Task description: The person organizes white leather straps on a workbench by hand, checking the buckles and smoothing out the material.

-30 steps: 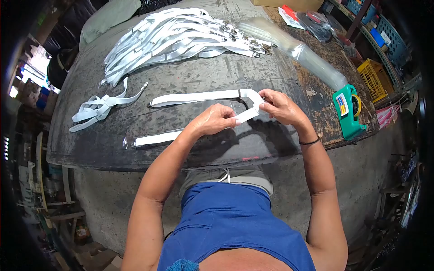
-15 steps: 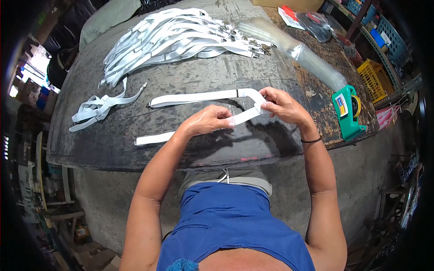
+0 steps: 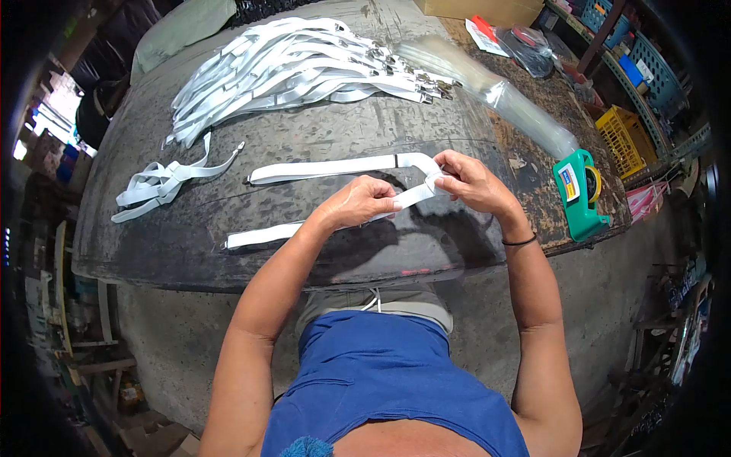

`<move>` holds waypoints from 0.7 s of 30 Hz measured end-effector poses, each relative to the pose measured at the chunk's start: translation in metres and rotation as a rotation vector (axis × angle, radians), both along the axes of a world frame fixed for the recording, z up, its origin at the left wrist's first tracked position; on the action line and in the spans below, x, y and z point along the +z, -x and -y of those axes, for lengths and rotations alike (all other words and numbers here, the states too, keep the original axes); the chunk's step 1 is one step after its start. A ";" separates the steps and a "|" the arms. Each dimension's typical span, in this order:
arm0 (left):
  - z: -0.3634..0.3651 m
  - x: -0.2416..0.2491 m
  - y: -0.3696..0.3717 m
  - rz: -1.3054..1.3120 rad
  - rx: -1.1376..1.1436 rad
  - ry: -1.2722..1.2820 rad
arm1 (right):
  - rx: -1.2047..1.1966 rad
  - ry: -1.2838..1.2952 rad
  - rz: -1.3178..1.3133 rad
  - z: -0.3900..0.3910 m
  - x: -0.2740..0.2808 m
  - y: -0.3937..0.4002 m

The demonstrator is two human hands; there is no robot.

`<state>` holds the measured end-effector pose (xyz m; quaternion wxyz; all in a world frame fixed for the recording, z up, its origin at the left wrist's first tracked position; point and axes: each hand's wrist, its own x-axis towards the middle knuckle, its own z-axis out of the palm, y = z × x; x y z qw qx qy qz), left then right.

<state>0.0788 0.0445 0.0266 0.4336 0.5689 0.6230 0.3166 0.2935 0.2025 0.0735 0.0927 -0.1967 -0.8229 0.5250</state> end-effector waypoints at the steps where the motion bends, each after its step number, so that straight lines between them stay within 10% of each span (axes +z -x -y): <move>1: -0.002 -0.005 0.000 0.009 0.007 -0.011 | 0.001 -0.002 0.002 0.000 0.001 -0.001; 21: -0.021 0.013 -0.003 0.173 -0.100 0.093 | 0.074 0.061 0.012 -0.005 0.005 -0.002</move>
